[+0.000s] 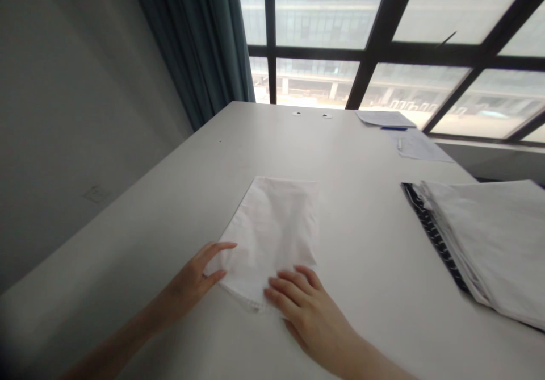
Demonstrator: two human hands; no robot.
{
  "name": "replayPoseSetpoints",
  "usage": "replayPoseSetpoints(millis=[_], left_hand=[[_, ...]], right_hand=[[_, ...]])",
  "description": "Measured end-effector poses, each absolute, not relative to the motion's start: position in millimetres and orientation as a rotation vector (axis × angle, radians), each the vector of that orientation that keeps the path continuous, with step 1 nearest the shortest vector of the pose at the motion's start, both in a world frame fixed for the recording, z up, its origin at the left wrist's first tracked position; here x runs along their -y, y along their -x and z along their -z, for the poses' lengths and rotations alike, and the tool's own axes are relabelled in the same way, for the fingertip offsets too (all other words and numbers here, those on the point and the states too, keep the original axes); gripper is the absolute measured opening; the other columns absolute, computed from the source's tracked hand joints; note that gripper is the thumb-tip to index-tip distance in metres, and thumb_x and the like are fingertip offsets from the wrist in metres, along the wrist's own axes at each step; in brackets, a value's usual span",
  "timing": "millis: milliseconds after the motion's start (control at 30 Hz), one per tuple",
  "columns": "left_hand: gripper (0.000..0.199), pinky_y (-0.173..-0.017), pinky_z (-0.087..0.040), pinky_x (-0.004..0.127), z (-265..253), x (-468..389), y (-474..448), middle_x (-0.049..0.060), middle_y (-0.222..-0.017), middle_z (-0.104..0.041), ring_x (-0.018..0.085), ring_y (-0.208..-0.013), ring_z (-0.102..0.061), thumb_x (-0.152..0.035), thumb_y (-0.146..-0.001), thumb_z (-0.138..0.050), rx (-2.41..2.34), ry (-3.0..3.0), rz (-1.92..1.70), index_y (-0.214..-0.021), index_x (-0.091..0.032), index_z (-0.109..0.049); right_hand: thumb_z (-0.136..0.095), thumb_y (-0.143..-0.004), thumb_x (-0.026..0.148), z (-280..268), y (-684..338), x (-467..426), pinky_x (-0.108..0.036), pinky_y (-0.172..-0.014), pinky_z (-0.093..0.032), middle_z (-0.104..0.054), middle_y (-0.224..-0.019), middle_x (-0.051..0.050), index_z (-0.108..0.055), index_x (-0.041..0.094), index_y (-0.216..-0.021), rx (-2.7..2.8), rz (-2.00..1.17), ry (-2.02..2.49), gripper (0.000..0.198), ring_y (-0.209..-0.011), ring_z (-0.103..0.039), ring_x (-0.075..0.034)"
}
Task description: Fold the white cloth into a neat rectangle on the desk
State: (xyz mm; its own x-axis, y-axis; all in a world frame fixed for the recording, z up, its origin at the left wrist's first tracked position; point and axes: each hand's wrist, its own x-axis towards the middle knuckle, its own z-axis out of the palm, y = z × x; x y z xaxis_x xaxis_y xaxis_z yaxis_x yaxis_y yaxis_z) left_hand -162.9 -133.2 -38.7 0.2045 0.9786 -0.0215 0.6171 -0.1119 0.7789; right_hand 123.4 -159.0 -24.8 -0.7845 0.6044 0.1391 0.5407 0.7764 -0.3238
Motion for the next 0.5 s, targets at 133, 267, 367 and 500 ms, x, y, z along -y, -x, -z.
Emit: replayPoseSetpoints(millis=[133, 267, 367, 500], left_hand=[[0.046, -0.102, -0.041, 0.043, 37, 134, 161, 0.006, -0.119, -0.058, 0.024, -0.114, -0.054, -0.017, -0.080, -0.050, -1.477, -1.824, -0.643, -0.124, -0.026, -0.055], [0.048, -0.105, -0.037, 0.046, 38, 136, 159, 0.006, -0.123, -0.055, 0.024, -0.119, -0.051, -0.015, -0.081, -0.048, -1.462, -1.842, -0.613, -0.126, -0.028, -0.053], [0.048, -0.103, -0.040, 0.047, 39, 138, 157, 0.006, -0.120, -0.055, 0.024, -0.115, -0.053, -0.015, -0.081, -0.048, -1.493, -1.838, -0.604, -0.126, -0.029, -0.054], [0.044, -0.094, -0.047, 0.043, 36, 138, 157, 0.006, -0.113, -0.056, 0.023, -0.106, -0.056, -0.017, -0.082, -0.049, -1.523, -1.822, -0.601, -0.123, -0.029, -0.056]], right_hand=[[-0.042, -0.096, 0.017, 27, -141, 155, -0.047, -0.112, -0.028, -0.052, -0.140, -0.002, -0.044, 0.026, -0.140, 2.811, -0.318, 0.908, 0.045, -0.132, -0.042, -0.020], [-0.041, -0.098, 0.022, 25, -153, 151, -0.043, -0.113, -0.027, -0.054, -0.138, -0.001, -0.040, 0.029, -0.143, 2.835, -0.219, 0.837, 0.046, -0.132, -0.043, -0.018], [-0.041, -0.098, 0.025, 27, -155, 152, -0.043, -0.114, -0.026, -0.051, -0.141, -0.002, -0.035, 0.029, -0.146, 2.848, -0.114, 0.799, 0.049, -0.135, -0.038, -0.019], [-0.042, -0.098, 0.026, 34, -153, 157, -0.044, -0.116, -0.020, -0.044, -0.147, 0.001, -0.030, 0.032, -0.148, 2.869, 0.000, 0.782, 0.051, -0.137, -0.034, -0.021]])
